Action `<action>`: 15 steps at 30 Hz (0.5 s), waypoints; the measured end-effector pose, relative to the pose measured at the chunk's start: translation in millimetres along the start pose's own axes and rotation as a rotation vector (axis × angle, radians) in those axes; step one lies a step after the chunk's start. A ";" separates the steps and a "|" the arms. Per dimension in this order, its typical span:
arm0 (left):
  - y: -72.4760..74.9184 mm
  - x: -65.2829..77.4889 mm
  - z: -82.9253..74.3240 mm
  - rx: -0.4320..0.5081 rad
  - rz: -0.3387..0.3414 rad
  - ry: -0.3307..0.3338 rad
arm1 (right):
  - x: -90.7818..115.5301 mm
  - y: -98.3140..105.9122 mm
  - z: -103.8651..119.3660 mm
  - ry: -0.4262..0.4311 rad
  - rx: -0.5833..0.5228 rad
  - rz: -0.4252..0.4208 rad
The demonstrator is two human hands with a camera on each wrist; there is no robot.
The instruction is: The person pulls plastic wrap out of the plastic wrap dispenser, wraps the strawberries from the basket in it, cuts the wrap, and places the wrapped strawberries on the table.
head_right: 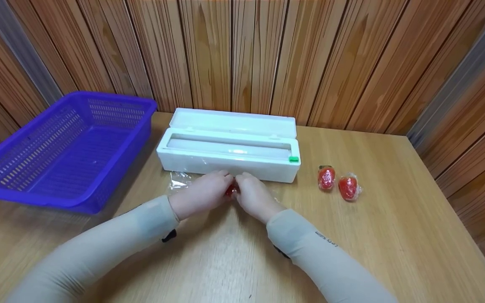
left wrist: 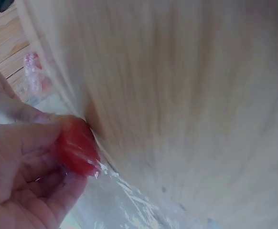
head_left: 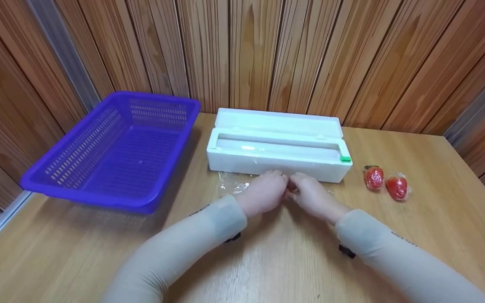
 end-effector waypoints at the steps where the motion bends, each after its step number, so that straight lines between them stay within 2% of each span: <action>1: 0.2 -0.9 0.0 0.004 0.004 0.004 | 0.7 -0.2 -0.3 0.013 0.007 -0.006; 5: 1.7 -4.7 0.2 0.034 0.035 0.011 | 4.5 0.5 -1.8 0.057 0.007 -0.014; 10: 2.0 -5.9 -0.2 0.006 0.052 -0.029 | 14.1 9.5 -8.5 -0.020 -0.050 -0.004; 12: 2.0 -5.3 -0.6 -0.023 0.045 -0.059 | 18.4 17.1 -13.4 -0.034 -0.078 -0.041; 15: 2.2 -4.2 -1.0 -0.049 0.030 -0.088 | 23.2 36.2 -23.2 -0.006 -0.072 -0.150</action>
Point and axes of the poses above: each hand's wrist, its own x-axis away from the middle knuckle, its own y-axis out of the back of the hand, z = x × y, the point moved 2 cm from there along -x, towards the middle knuckle, and after that the axes turned 14 degrees about y, right-handed, at the moved point
